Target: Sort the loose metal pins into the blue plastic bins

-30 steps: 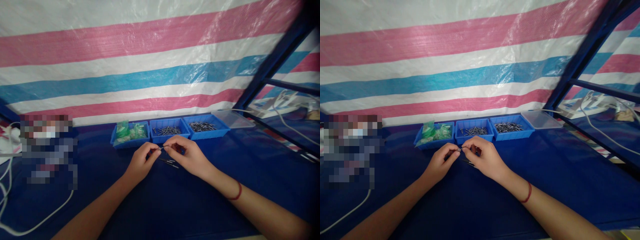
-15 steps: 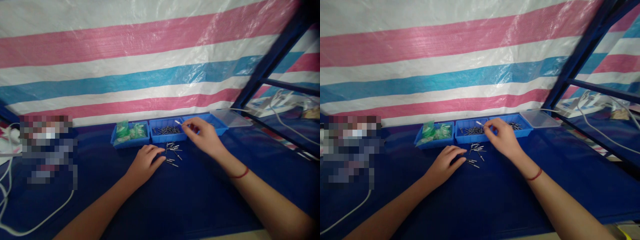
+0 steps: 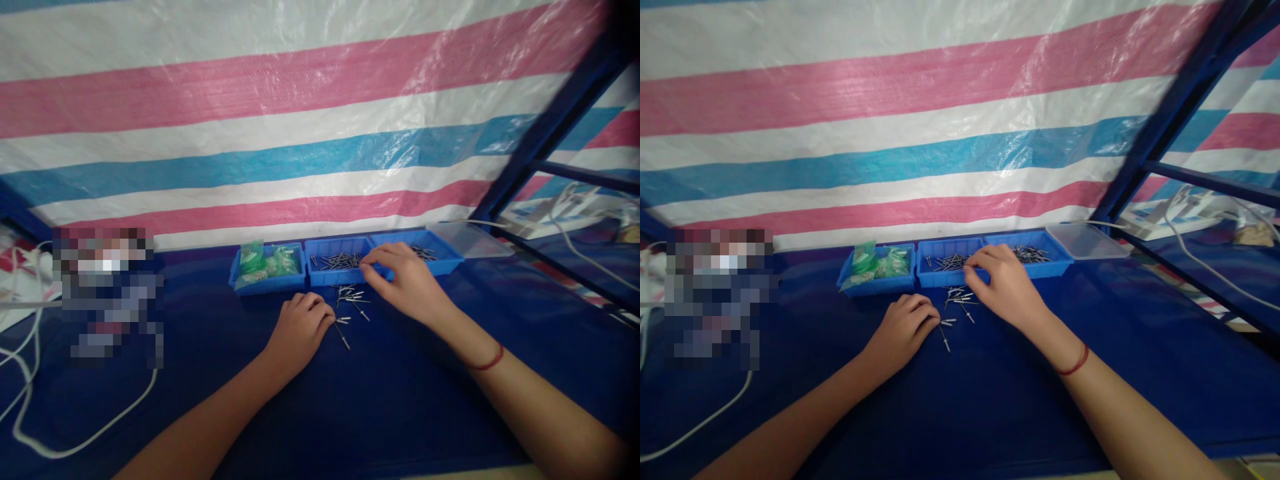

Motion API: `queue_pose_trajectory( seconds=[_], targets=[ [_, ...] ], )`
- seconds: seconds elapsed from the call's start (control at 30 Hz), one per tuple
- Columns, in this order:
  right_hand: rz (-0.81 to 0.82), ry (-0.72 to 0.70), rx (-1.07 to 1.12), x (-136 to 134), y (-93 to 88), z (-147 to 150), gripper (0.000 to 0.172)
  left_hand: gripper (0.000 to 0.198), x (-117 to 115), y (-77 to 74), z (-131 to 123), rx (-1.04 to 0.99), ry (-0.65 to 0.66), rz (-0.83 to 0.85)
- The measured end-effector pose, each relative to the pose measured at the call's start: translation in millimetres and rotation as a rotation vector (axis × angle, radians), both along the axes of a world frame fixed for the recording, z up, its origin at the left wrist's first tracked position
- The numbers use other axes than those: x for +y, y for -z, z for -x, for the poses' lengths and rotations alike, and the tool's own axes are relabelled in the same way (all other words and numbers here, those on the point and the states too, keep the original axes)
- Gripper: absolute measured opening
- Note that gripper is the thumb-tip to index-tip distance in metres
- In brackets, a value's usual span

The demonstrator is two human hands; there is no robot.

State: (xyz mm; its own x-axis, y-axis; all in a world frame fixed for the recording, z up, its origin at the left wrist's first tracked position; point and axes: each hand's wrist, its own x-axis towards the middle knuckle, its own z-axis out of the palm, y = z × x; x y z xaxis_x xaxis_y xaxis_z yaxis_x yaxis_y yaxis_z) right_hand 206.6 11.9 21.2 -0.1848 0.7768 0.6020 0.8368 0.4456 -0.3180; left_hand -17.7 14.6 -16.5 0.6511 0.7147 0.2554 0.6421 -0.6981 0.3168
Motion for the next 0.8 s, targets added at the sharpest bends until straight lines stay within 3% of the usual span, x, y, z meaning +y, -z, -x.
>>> queue_pose_trajectory(
  seconds=[0.1, 0.17, 0.4, 0.6, 0.8],
  targets=[
    [0.165, -0.283, -0.076, -8, 4.5, 20, 0.011, 0.021, 3, 0.9, 1, -0.006, -0.026, -0.016],
    [0.231, -0.37, -0.129, -11, 10.4, 28, 0.012, 0.021, 5, 0.6, 3, -0.042, -0.045, -0.005],
    [0.265, -0.348, -0.164, -11, 20.1, 35, 0.015, 0.015, 6, -5.9, 4, -0.302, -0.037, 0.075],
    [0.281, -0.362, 0.055, -14, 15.0, 37, 0.015, 0.02, 6, -0.3, -2, -0.666, -0.1, 0.302],
    [0.338, -0.408, 0.178, -16, 15.3, 44, 0.02, 0.015, 7, 1.6, -1, -0.742, -0.101, 0.396]
  ],
)
